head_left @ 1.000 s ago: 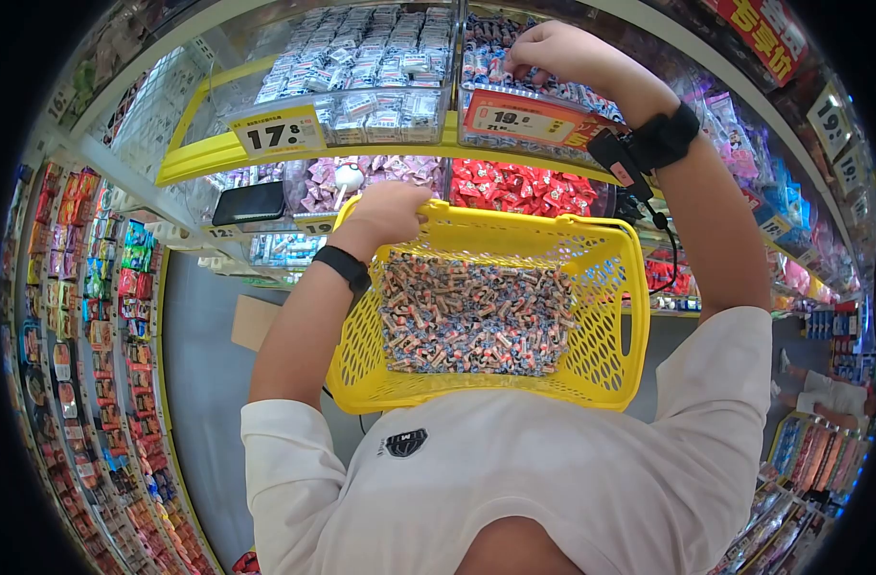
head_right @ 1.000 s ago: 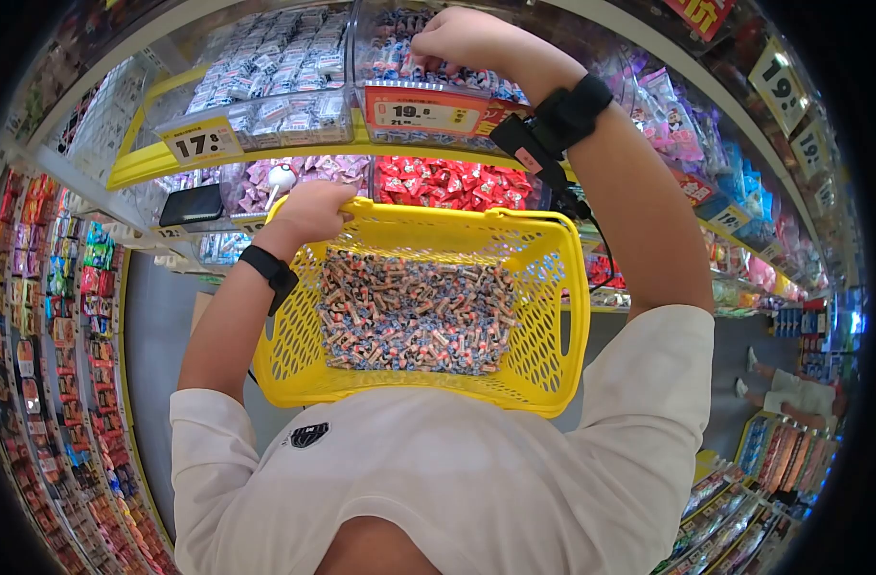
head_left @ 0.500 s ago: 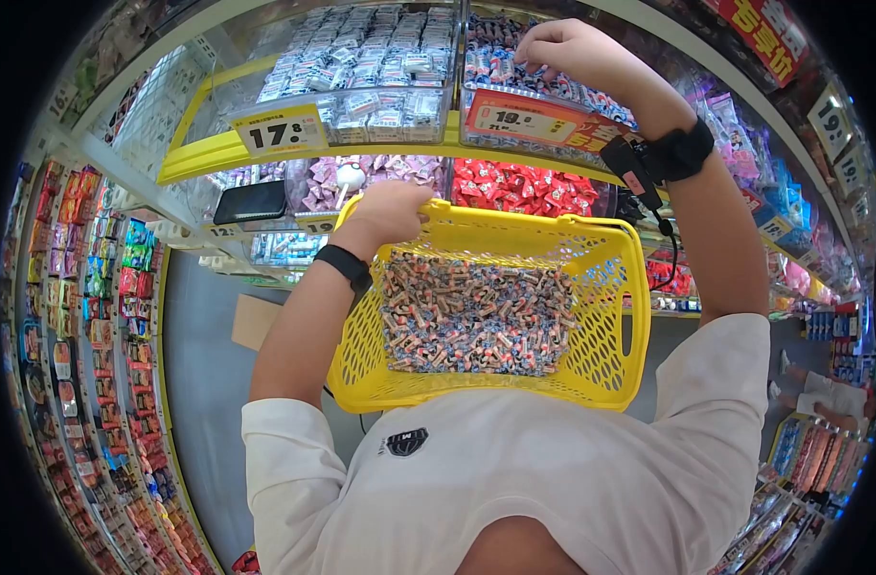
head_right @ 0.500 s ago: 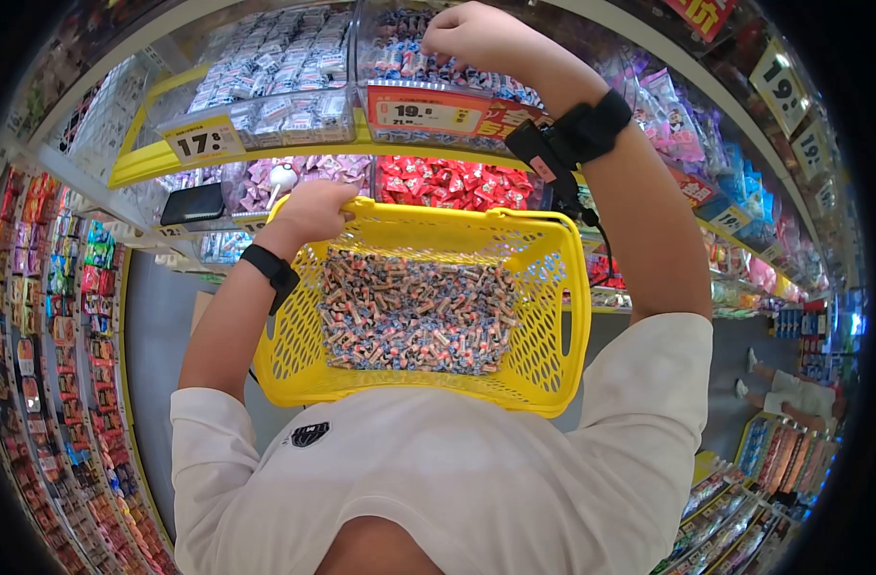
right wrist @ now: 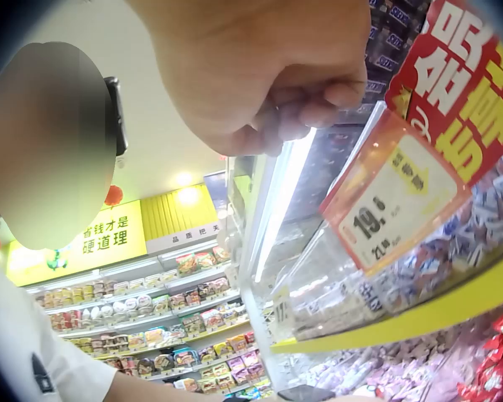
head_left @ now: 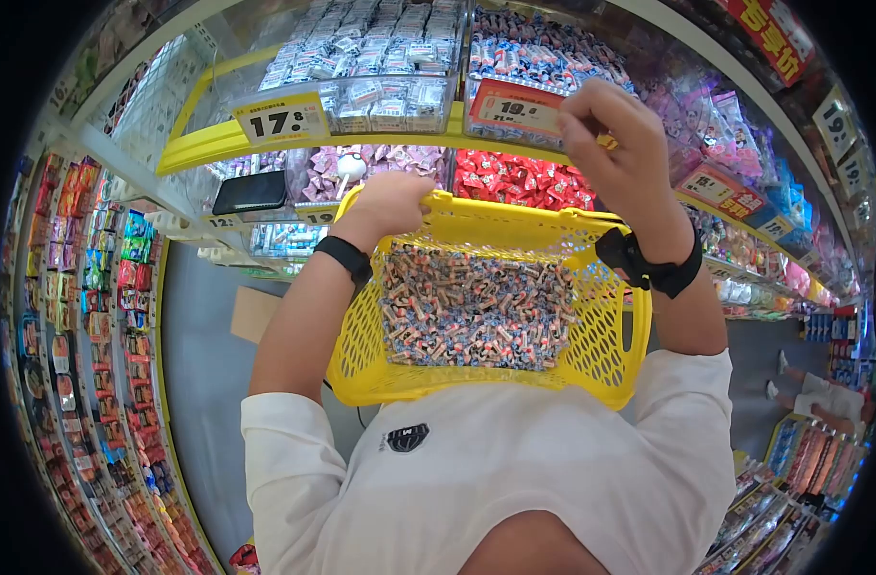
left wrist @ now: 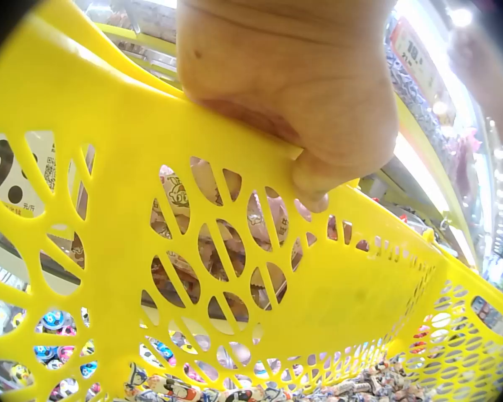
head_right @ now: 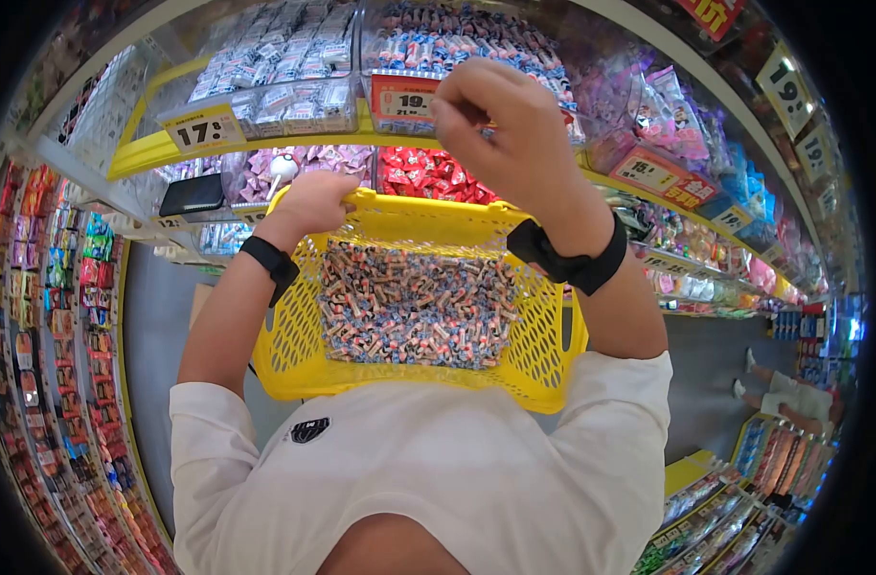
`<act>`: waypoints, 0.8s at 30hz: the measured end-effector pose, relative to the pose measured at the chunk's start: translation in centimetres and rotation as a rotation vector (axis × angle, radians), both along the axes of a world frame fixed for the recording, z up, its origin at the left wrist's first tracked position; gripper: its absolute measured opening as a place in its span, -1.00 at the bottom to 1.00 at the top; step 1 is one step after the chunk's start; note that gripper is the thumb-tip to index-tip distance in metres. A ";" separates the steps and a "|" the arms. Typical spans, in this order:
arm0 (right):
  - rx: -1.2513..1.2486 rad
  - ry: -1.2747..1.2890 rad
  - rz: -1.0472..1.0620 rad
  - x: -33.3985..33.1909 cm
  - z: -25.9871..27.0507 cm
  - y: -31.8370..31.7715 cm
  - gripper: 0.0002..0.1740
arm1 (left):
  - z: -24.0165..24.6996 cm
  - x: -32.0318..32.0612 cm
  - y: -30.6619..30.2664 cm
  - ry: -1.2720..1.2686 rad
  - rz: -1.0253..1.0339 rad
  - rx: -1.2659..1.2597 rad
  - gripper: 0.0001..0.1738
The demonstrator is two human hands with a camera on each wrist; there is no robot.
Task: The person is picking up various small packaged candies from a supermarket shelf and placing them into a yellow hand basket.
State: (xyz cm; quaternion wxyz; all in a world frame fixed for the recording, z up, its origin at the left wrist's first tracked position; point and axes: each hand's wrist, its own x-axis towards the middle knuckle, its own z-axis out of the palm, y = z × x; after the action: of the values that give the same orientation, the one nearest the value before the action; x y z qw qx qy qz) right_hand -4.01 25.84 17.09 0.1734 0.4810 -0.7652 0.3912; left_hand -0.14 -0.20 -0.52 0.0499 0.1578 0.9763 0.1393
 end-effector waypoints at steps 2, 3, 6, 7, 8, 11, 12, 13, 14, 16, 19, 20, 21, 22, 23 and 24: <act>0.011 -0.013 0.105 1.4 -1.3 0.0 -0.87 | 0.0 0.0 0.0 -0.004 0.002 -0.008 -0.79; 0.056 -0.042 0.157 1.9 -2.2 -0.1 -0.88 | -0.1 0.0 0.1 -0.005 0.005 -0.009 -0.80; 0.182 -0.152 0.289 2.9 -5.9 -0.6 -0.90 | -0.1 -0.1 0.0 0.003 0.001 -0.007 -0.80; 0.223 -0.207 0.319 3.2 -7.4 -0.9 -0.91 | -0.2 -0.1 0.0 0.005 0.001 -0.002 -0.80; 0.264 -0.260 0.349 3.3 -9.0 -1.1 -0.92 | -0.3 -0.1 0.0 0.009 0.002 0.004 -0.80; 0.396 -0.390 0.316 4.2 -13.7 -1.9 -0.85 | 0.2 -0.1 0.2 -0.018 0.010 -0.020 -0.80; 0.470 -0.434 0.321 4.4 -15.3 -2.1 -0.81 | 0.4 -0.1 0.2 -0.033 0.014 -0.035 -0.80; 0.544 -0.478 0.326 4.4 -17.0 -2.4 -0.77 | 0.3 -0.1 0.2 -0.030 0.017 -0.037 -0.80; 0.619 -0.521 0.331 4.6 -18.7 -2.6 -0.73 | 0.2 -0.1 0.2 -0.026 0.019 -0.039 -0.80; 0.661 -0.627 0.336 5.1 -22.4 -2.9 -0.71 | 0.0 -0.1 0.1 -0.006 0.016 -0.029 -0.80; 0.710 -0.638 0.346 5.7 -26.7 -3.5 -0.68 | -0.4 0.0 0.0 0.030 -0.001 -0.007 -0.79; 0.724 -0.617 0.350 5.9 -28.2 -3.5 -0.68 | -0.4 0.0 0.0 0.033 -0.004 -0.010 -0.79; 0.726 -0.615 0.367 6.1 -29.7 -3.6 -0.67 | -0.5 0.0 -0.1 0.036 -0.007 -0.013 -0.79; 0.728 -0.613 0.383 6.2 -31.5 -3.5 -0.67 | -0.5 0.0 -0.1 0.040 -0.008 -0.005 -0.80; 0.730 -0.610 0.400 6.4 -32.0 -3.7 -0.66 | -0.6 0.0 -0.1 0.044 -0.010 0.002 -0.80; 0.817 -0.683 0.370 6.5 -32.4 -3.8 -0.69 | -0.6 0.0 -0.1 0.049 -0.012 0.009 -0.80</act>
State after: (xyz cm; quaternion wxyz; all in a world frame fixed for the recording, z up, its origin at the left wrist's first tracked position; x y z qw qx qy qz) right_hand 2.45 22.07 -15.32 -0.3561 0.4815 -0.7699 0.2203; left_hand -0.17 -0.32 -1.14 0.0262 0.1673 0.9756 0.1396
